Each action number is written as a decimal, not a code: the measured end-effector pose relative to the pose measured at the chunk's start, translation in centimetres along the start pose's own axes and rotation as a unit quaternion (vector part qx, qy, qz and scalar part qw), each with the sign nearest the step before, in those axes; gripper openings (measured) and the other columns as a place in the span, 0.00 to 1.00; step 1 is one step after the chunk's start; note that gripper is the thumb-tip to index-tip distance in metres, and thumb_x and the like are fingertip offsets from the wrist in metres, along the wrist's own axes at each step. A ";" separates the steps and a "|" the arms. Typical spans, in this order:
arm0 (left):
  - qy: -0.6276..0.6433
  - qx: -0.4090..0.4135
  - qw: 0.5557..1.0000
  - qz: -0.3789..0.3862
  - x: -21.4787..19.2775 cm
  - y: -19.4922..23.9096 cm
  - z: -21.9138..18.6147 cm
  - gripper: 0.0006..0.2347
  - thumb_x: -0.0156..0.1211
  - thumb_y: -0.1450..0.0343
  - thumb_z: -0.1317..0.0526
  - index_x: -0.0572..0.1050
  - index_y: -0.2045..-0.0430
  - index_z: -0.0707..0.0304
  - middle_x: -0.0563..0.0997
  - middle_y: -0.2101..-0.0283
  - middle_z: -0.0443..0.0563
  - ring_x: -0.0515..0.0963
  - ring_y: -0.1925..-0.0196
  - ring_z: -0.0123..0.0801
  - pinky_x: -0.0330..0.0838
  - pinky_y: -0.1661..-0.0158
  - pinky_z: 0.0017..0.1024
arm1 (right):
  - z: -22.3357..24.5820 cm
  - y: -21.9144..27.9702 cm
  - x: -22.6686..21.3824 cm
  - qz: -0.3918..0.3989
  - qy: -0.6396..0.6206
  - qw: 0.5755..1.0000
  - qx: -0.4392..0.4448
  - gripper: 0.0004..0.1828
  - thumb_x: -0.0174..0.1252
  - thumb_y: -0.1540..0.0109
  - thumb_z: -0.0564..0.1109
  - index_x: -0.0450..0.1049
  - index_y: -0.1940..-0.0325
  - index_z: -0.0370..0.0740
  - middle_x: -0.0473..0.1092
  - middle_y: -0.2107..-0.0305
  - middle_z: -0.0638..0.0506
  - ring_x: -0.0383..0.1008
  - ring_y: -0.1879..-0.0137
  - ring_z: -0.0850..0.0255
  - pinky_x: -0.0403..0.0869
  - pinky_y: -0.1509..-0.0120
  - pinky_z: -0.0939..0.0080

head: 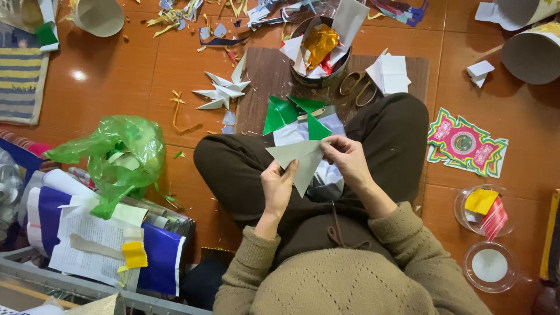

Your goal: The person folds and assembles paper segments to create a decorative star.

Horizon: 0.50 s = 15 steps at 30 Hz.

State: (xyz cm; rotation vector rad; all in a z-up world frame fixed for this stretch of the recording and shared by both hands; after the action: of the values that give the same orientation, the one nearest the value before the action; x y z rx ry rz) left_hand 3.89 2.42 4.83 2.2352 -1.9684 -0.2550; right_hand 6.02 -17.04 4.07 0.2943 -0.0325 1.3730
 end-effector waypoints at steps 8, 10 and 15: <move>0.052 -0.028 0.997 0.053 0.3 -1.2 2.2 0.06 0.70 0.36 0.66 0.80 0.69 0.67 0.80 0.75 0.46 0.72 0.70 0.17 0.72 0.70 0.21 | -0.6 -0.5 -0.7 0.045 -0.003 0.999 -0.020 0.05 0.61 0.41 0.34 0.77 0.62 0.30 0.72 0.81 0.43 0.71 0.76 0.65 0.72 0.72 0.68; 0.056 -0.030 0.996 0.067 -0.1 -0.9 0.4 0.07 0.71 0.36 0.65 0.80 0.70 0.67 0.81 0.75 0.48 0.72 0.70 0.17 0.73 0.70 0.22 | 0.9 -0.1 -0.6 0.072 0.007 0.997 -0.026 0.04 0.60 0.41 0.33 0.76 0.62 0.29 0.72 0.81 0.41 0.71 0.76 0.63 0.72 0.72 0.67; 0.076 0.002 0.977 0.200 -1.1 -1.1 -1.4 0.06 0.64 0.33 0.73 0.82 0.66 0.68 0.83 0.68 0.50 0.75 0.64 0.21 0.75 0.61 0.26 | 2.1 1.1 -0.3 0.219 -0.045 0.974 -0.026 0.06 0.57 0.42 0.27 0.74 0.61 0.27 0.74 0.78 0.36 0.78 0.75 0.53 0.78 0.72 0.56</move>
State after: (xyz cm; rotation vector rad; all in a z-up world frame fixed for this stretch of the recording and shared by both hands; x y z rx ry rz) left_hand 5.17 3.67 5.99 1.7434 -2.2684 -0.0289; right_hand 5.19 -17.58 6.21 0.3166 -0.2194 1.7928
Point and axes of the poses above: each hand's wrist, its own y-axis away from the middle knuckle, its own x-axis out of the palm, z = x × y, the point moved 5 cm from there along -y, towards the middle knuckle
